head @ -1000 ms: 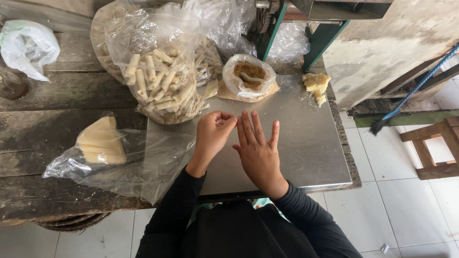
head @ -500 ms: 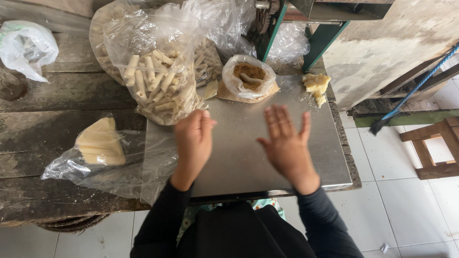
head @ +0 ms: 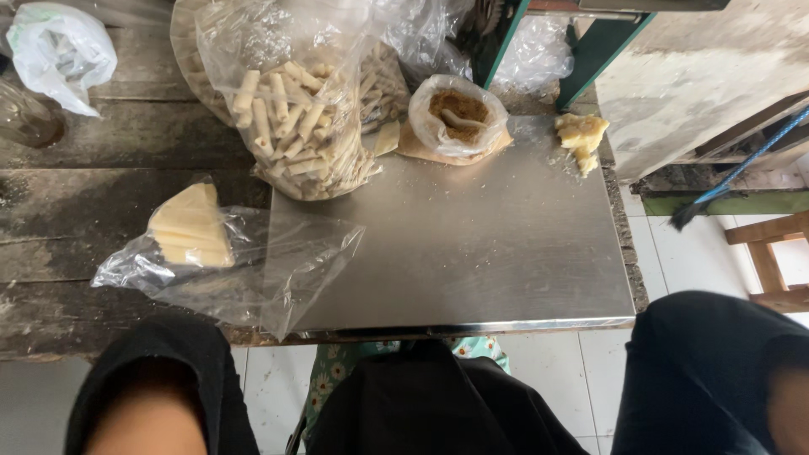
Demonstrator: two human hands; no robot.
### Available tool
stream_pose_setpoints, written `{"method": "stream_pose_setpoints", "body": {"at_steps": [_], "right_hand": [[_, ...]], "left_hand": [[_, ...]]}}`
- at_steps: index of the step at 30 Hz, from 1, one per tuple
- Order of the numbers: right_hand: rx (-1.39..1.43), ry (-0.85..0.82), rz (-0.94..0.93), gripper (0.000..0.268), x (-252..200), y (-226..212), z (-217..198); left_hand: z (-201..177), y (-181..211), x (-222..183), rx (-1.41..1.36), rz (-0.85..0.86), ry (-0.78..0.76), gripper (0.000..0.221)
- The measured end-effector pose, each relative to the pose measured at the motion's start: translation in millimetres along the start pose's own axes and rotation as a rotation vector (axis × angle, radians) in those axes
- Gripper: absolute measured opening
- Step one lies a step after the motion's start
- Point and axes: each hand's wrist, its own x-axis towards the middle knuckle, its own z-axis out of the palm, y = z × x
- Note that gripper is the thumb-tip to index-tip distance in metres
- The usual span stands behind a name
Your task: The person removes thin triangular dough sheets from a plastic bag and folds each sheet in half by hand, then places the folded pieces into a growing stack on the metal table. The person repeats this folding and stacking process for many sheets.
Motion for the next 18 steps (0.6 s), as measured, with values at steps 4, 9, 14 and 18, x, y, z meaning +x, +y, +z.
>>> {"method": "stream_pose_setpoints", "body": {"at_steps": [4,9,14,18], "right_hand": [[-0.027,-0.06,0.046,0.052,-16.8,28.5,9.7],[-0.033,-0.12,0.029,0.048,-23.8,29.9,19.7],[-0.014,-0.129,0.012,0.045,-18.6,21.0,28.5],[-0.021,-0.147,0.037,0.042,-31.3,29.4,10.7]], "left_hand": [[7.0,5.5,-10.8,-0.04,0.016,-0.034,0.032],[-11.5,12.6,-17.6,-0.05,-0.01,-0.06,0.035],[-19.4,10.0,-10.3,-0.033,-0.021,-0.058,0.039],[-20.7,5.2,-3.1,-0.063,-0.024,-0.083,0.042]]}}
